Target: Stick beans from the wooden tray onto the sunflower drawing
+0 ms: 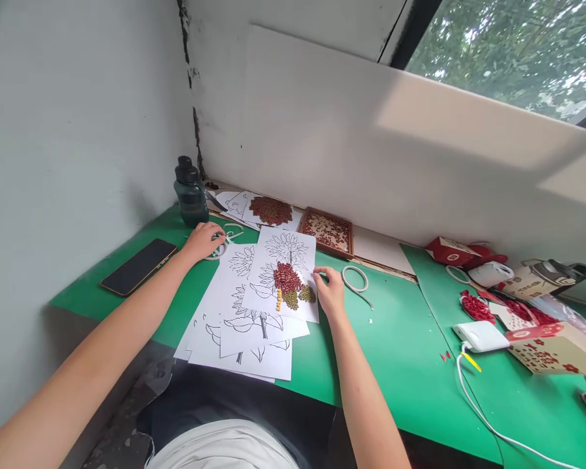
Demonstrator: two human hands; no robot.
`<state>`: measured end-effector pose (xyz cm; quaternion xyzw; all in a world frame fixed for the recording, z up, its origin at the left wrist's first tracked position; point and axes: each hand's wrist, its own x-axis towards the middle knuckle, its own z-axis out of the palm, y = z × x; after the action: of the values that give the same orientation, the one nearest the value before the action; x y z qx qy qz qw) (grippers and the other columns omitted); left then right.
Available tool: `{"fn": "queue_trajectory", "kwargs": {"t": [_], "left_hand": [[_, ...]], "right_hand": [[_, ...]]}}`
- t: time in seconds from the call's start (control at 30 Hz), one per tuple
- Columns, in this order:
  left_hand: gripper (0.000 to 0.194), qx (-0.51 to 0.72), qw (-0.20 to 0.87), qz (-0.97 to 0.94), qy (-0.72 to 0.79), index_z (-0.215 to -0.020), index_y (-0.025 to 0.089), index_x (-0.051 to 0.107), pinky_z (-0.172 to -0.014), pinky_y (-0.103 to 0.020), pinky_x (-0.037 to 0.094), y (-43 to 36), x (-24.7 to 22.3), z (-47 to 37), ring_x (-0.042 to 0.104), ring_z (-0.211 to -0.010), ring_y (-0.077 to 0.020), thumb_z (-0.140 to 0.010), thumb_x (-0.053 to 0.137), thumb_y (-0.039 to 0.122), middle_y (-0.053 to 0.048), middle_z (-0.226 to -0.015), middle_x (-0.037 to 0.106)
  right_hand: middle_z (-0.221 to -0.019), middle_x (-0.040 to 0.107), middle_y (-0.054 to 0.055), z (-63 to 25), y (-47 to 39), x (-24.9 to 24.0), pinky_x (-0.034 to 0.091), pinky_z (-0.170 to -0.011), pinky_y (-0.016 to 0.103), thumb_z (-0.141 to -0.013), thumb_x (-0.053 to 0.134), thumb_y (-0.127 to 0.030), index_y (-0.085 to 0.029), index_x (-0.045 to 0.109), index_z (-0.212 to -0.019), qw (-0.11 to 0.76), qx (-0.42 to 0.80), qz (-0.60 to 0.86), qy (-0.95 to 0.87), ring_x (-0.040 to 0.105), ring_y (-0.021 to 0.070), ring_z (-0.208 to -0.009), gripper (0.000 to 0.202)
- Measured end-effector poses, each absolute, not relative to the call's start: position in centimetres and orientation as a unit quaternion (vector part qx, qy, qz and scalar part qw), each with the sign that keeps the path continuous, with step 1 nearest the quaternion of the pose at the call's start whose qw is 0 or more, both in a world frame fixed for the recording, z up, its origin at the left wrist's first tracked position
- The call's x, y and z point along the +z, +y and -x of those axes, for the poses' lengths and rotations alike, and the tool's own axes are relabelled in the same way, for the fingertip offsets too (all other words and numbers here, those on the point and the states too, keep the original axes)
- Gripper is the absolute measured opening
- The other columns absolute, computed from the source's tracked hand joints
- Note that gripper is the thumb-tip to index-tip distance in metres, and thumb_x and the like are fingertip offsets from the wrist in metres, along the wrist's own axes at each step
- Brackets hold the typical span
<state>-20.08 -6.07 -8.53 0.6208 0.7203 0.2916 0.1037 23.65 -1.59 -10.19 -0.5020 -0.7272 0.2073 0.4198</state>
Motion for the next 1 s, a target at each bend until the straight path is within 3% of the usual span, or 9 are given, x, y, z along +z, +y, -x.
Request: {"fn": "queue_trajectory", "kwargs": {"t": [0.1, 0.23, 0.33, 0.53, 0.73, 1.0], "left_hand": [[0.023, 0.311, 0.101, -0.610, 0.722, -0.093, 0.023, 0.071, -0.095, -0.041, 0.051, -6.2, -8.6, 20.2, 0.062, -0.107, -0.0314, -0.102, 0.052, 0.033, -0.011, -0.112, 0.072], [0.024, 0.333, 0.106, -0.594, 0.725, -0.105, 0.024, 0.069, -0.074, -0.035, 0.048, -6.3, -8.6, 20.2, 0.064, -0.083, -0.0272, -0.106, 0.046, 0.032, -0.009, -0.094, 0.073], [0.028, 0.360, 0.096, -0.571, 0.732, -0.115, 0.024, 0.068, -0.069, -0.033, 0.043, -6.2, -8.4, 20.3, 0.066, -0.081, -0.0271, -0.108, 0.041, 0.031, -0.009, -0.093, 0.074], [0.030, 0.414, 0.079, -0.554, 0.718, -0.115, 0.020, 0.067, -0.072, -0.032, 0.043, -6.5, -7.8, 19.9, 0.068, -0.088, -0.0255, -0.109, 0.040, 0.033, -0.008, -0.097, 0.074], [0.022, 0.447, 0.073, -0.569, 0.687, -0.112, 0.020, 0.069, -0.081, -0.033, 0.050, -6.5, -7.9, 19.1, 0.067, -0.094, -0.0233, -0.102, 0.052, 0.030, -0.009, -0.120, 0.070], [0.020, 0.429, 0.078, -0.576, 0.691, -0.105, 0.020, 0.073, -0.092, -0.036, 0.053, -6.3, -8.3, 19.3, 0.066, -0.104, -0.0259, -0.095, 0.056, 0.026, -0.009, -0.115, 0.069]], "right_hand": [[-0.106, 0.080, 0.011, -23.7, -1.5, -10.4, 0.052, -0.093, 0.048, -0.088, 0.062, -0.044, -0.024, 0.076, -0.094, 0.424, 0.208, 0.506, -0.721, 0.067, 0.0311, -0.100, 0.025], [-0.107, 0.080, 0.011, -23.6, -1.6, -10.4, 0.051, -0.096, 0.048, -0.088, 0.063, -0.044, -0.024, 0.076, -0.094, 0.422, 0.211, 0.501, -0.725, 0.067, 0.0314, -0.103, 0.026], [-0.107, 0.080, 0.009, -23.6, -1.6, -10.3, 0.049, -0.099, 0.050, -0.088, 0.063, -0.044, -0.025, 0.076, -0.094, 0.419, 0.212, 0.498, -0.729, 0.067, 0.0314, -0.104, 0.024], [-0.109, 0.080, 0.009, -23.4, -1.8, -10.0, 0.048, -0.103, 0.051, -0.090, 0.064, -0.040, -0.026, 0.076, -0.093, 0.405, 0.205, 0.483, -0.749, 0.065, 0.0324, -0.112, 0.020], [-0.109, 0.080, 0.008, -23.0, -2.1, -9.6, 0.045, -0.107, 0.054, -0.090, 0.067, -0.033, -0.027, 0.077, -0.088, 0.376, 0.197, 0.457, -0.782, 0.062, 0.0331, -0.116, 0.012], [-0.116, 0.080, 0.008, -22.7, -2.5, -9.5, 0.042, -0.110, 0.056, -0.093, 0.068, -0.032, -0.028, 0.078, -0.089, 0.352, 0.207, 0.440, -0.800, 0.055, 0.0344, -0.121, 0.011]]}}
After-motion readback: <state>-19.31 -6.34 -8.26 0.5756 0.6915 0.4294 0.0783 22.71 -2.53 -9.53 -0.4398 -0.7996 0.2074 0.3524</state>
